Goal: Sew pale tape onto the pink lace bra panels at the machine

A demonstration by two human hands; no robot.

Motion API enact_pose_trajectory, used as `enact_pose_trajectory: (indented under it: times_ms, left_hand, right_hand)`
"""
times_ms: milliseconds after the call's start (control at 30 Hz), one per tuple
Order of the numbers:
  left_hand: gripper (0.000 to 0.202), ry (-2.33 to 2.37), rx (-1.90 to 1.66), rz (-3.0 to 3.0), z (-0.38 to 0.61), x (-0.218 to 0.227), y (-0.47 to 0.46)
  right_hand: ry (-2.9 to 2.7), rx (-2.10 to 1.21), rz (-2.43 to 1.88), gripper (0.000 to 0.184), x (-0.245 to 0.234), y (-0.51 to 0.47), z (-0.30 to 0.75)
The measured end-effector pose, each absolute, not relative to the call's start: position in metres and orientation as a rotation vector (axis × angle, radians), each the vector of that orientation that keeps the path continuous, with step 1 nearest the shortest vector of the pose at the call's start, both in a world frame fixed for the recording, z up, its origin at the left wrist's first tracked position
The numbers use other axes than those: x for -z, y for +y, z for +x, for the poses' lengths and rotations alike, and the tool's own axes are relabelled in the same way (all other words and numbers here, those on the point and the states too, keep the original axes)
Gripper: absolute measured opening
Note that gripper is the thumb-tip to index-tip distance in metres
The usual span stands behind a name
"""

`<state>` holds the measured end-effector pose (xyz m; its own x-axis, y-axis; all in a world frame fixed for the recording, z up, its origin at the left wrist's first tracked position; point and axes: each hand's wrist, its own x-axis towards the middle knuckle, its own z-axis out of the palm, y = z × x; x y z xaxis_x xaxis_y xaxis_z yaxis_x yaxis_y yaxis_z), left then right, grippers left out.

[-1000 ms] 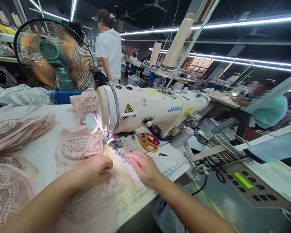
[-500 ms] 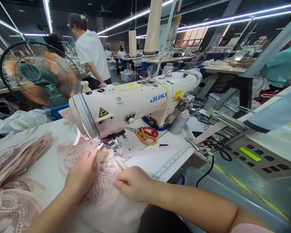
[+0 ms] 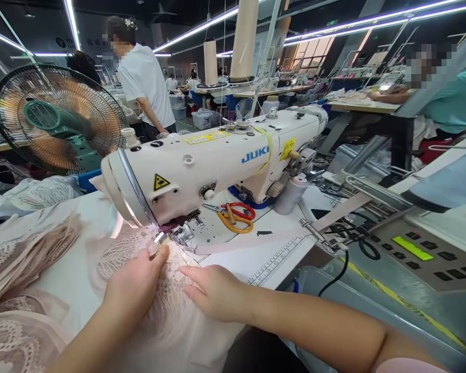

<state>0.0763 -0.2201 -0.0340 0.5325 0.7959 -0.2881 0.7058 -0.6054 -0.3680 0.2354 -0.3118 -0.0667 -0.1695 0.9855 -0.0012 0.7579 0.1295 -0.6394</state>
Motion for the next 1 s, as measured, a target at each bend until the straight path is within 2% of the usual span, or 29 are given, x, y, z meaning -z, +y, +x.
enact_pose_trajectory:
  times_ms: [200,333,1000]
  left_hand:
    - [0.067,-1.189,-0.566,-2.502,0.075,0.036,-0.220]
    - [0.066,-1.132,-0.523,-2.508,0.073,0.037,-0.224]
    - [0.052,-1.400,-0.502,-2.704,0.090,0.037,-0.212]
  right_hand:
    - [-2.021,-0.772,-1.664,0.032,0.062,-0.301,0.240]
    - [-2.066,-0.882,-1.744,0.037,0.052,-0.297,0.241]
    - [-2.128,-0.840,-1.784,0.038,0.050,-0.281,0.247]
